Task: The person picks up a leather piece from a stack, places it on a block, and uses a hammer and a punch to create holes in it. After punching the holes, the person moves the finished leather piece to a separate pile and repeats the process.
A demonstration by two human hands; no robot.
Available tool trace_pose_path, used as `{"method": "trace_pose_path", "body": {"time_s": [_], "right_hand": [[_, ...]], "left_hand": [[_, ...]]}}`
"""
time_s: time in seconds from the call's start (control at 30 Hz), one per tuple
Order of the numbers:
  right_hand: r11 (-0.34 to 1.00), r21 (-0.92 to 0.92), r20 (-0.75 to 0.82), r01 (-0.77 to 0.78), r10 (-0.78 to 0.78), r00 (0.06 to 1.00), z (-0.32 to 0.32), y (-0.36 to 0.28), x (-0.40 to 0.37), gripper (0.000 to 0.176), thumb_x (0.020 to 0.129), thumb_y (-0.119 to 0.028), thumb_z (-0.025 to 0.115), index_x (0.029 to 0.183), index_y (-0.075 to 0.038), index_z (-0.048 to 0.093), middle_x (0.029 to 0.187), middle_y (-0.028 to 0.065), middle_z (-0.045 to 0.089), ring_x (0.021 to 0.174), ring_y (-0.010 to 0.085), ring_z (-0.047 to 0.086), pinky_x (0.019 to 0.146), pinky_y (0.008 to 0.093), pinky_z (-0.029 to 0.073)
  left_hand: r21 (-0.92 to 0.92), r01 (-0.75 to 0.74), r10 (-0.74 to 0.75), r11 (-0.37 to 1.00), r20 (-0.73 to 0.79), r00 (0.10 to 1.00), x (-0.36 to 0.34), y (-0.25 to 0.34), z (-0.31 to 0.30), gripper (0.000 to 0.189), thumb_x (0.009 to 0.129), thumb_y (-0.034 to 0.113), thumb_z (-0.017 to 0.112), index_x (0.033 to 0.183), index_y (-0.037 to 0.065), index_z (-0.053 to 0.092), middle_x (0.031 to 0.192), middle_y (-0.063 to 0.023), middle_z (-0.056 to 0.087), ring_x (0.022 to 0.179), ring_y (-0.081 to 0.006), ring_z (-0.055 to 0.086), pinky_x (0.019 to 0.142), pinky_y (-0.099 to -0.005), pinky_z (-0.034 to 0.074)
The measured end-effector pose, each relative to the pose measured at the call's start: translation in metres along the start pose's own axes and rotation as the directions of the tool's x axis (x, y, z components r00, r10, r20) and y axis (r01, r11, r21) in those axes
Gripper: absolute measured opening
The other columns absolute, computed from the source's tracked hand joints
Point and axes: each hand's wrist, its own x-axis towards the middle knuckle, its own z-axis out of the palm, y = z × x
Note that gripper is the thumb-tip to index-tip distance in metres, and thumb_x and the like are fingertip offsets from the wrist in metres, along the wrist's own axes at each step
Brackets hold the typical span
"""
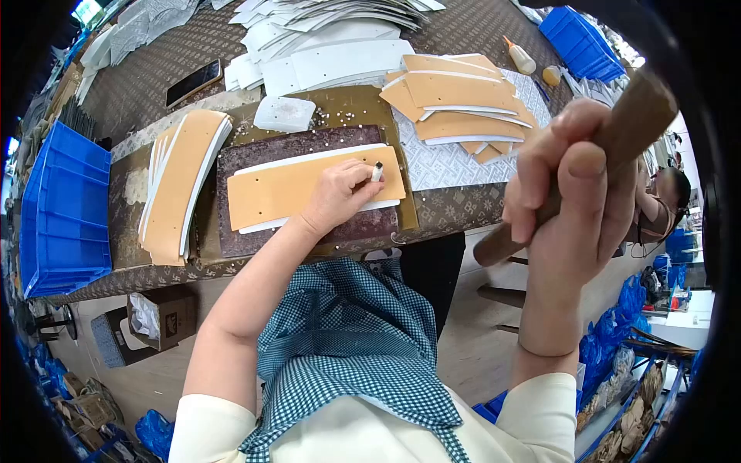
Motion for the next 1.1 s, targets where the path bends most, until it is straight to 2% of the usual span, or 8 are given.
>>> {"method": "trace_pose_path", "body": {"time_s": [0.07,0.17,0.37,0.5,0.6,0.7,0.87,1.1], "right_hand": [[0.997,0.072,-0.011,-0.031,0.031,0.999,0.007,0.009,-0.009,0.023,0.102,-0.02,0.054,0.107,0.002,0.054,0.07,0.0008,0.057,0.052,0.0035,0.049,0.045,0.0201,0.037],[0.707,-0.668,0.291,-0.233,0.537,0.792,-0.002,0.059,-0.026,0.021,0.096,-0.016,0.058,0.094,0.004,0.053,0.071,0.0208,0.056,0.063,0.0335,0.055,0.062,0.0409,0.046],[0.827,-0.402,0.161,-0.392,0.486,0.859,-0.011,-0.002,0.003,0.02,0.098,-0.019,0.06,0.095,0.001,0.058,0.067,0.0041,0.056,0.057,0.0108,0.053,0.05,0.0273,0.041],[0.996,-0.088,-0.102,0.001,-0.009,0.995,0.004,-0.038,0.02,0.03,0.104,-0.032,0.052,0.105,-0.002,0.052,0.06,-0.0022,0.042,0.038,0.0037,0.038,0.034,0.0194,0.031],[0.998,0.053,-0.034,-0.02,0.022,0.999,0.015,0.002,-0.002,0.024,0.102,-0.024,0.054,0.104,0.0,0.052,0.071,0.0017,0.053,0.05,0.0042,0.044,0.043,0.0213,0.035],[0.676,-0.702,0.265,-0.224,0.54,0.799,0.0,0.065,-0.034,0.027,0.098,-0.022,0.057,0.098,0.005,0.052,0.071,0.0223,0.058,0.066,0.0356,0.061,0.063,0.0448,0.047],[0.671,-0.154,0.141,-0.725,0.741,0.656,-0.002,0.059,-0.046,0.02,0.101,-0.019,0.054,0.096,0.0,0.053,0.073,0.0117,0.062,0.048,0.0136,0.053,0.045,0.0292,0.043],[0.706,0.298,-0.125,-0.642,0.696,0.707,0.043,0.155,-0.081,0.02,0.104,-0.018,0.048,0.104,0.001,0.051,0.09,0.0157,0.071,0.041,0.0093,0.051,0.038,0.0222,0.041]], "left_hand": [[-0.014,-0.041,0.041,0.999,-0.035,0.999,0.0,-0.003,0.003,0.012,0.084,0.013,0.073,0.09,0.003,0.071,0.08,-0.0112,0.067,0.072,-0.0261,0.065,0.067,-0.0349,0.054],[0.021,-0.03,0.03,0.999,-0.01,0.999,-0.001,0.001,-0.001,0.012,0.084,0.013,0.072,0.089,0.003,0.07,0.079,-0.0113,0.066,0.071,-0.0272,0.064,0.066,-0.0356,0.053],[-0.018,-0.081,0.08,0.997,-0.048,0.996,-0.001,-0.003,0.001,0.012,0.084,0.013,0.072,0.087,0.002,0.069,0.079,-0.012,0.065,0.072,-0.0287,0.064,0.067,-0.0366,0.053],[-0.021,-0.067,0.066,0.998,-0.04,0.997,-0.001,-0.001,0.002,0.012,0.083,0.013,0.072,0.087,0.001,0.069,0.078,-0.0123,0.065,0.072,-0.0291,0.064,0.068,-0.037,0.053],[-0.023,-0.073,0.072,0.997,-0.045,0.996,-0.001,-0.003,0.002,0.012,0.083,0.012,0.072,0.087,0.002,0.069,0.078,-0.0122,0.065,0.073,-0.0293,0.064,0.068,-0.0368,0.053],[0.034,-0.015,0.016,0.999,-0.009,1.0,-0.002,0.0,-0.001,0.012,0.083,0.012,0.073,0.087,0.002,0.069,0.078,-0.0125,0.064,0.073,-0.0298,0.064,0.068,-0.037,0.053],[-0.037,0.042,-0.042,0.998,0.012,0.999,-0.003,-0.002,0.0,0.015,0.084,0.015,0.072,0.089,0.002,0.068,0.078,-0.0133,0.062,0.071,-0.0305,0.063,0.065,-0.0378,0.051],[-0.076,0.013,-0.009,0.997,0.049,0.999,-0.001,0.006,-0.004,0.019,0.089,0.014,0.065,0.103,0.002,0.07,0.086,-0.0143,0.064,0.073,-0.0276,0.064,0.068,-0.0362,0.051]]}}
